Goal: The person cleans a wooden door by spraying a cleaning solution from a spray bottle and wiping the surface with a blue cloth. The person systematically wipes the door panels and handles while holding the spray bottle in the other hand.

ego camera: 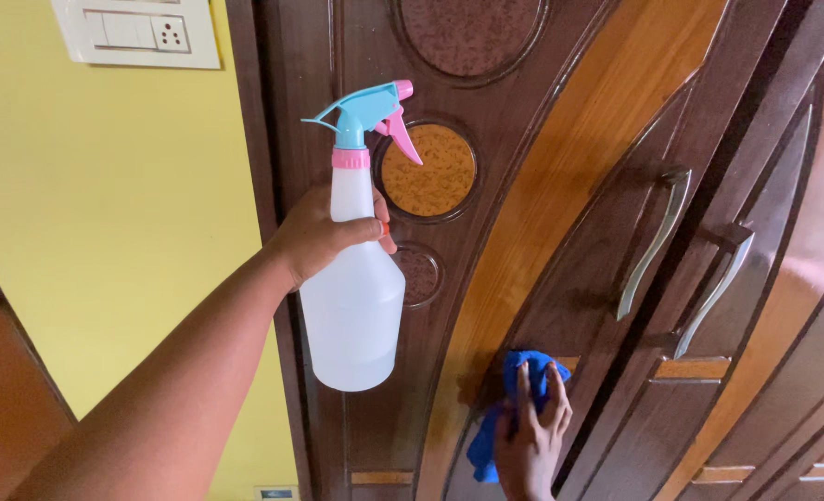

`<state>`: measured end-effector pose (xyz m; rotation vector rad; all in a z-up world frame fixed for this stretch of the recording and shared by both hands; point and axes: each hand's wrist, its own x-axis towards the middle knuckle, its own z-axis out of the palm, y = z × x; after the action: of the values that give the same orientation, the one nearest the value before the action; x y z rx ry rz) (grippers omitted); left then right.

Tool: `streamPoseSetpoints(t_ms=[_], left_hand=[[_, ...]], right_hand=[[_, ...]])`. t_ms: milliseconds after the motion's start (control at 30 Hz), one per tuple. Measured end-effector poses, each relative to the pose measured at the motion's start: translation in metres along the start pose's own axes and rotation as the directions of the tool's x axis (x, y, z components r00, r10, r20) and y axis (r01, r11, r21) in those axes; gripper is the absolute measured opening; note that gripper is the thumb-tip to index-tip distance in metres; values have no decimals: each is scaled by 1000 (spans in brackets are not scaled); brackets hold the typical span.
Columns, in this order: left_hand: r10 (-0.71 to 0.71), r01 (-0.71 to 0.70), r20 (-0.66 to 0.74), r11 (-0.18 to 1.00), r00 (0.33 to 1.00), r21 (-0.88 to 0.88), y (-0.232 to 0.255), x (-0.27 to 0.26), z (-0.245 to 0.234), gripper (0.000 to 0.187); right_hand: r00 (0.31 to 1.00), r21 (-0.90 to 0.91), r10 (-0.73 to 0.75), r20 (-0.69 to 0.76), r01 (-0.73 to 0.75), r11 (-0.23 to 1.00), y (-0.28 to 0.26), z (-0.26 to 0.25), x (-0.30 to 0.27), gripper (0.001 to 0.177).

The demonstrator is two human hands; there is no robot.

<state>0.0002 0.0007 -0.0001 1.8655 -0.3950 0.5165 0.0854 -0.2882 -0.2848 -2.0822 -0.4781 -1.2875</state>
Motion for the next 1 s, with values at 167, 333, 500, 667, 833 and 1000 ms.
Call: streamPoseSetpoints(t_ms=[167, 333, 500, 667, 833, 1000], left_hand=[[-15, 15, -16, 1000, 1000, -6, -1, -1, 0, 22], [-6, 6, -12, 1000, 1000, -6, -1, -1, 0, 22], [17, -17, 7, 999, 1000, -42, -3, -1, -1, 20], [11, -11, 1, 999, 1000, -44, -7, 1, -3, 19], [25, -23, 28, 997, 999, -70, -10, 2, -5, 17], [60, -57, 37, 996, 998, -67, -15, 4, -6, 15]], right_hand=[[998, 56, -58, 28, 56, 997, -38, 11, -1, 54], [990, 64, -141, 24, 139, 988, -57, 23, -5, 54], [974, 77, -212, 74, 206, 975, -72, 35, -12, 55], [926, 158, -344, 155, 321, 934, -92, 57, -24, 53], [855, 292, -452, 255, 377, 879, -111, 85, -34, 67], [798, 363, -590, 122, 518, 775, -151, 95, -27, 69]])
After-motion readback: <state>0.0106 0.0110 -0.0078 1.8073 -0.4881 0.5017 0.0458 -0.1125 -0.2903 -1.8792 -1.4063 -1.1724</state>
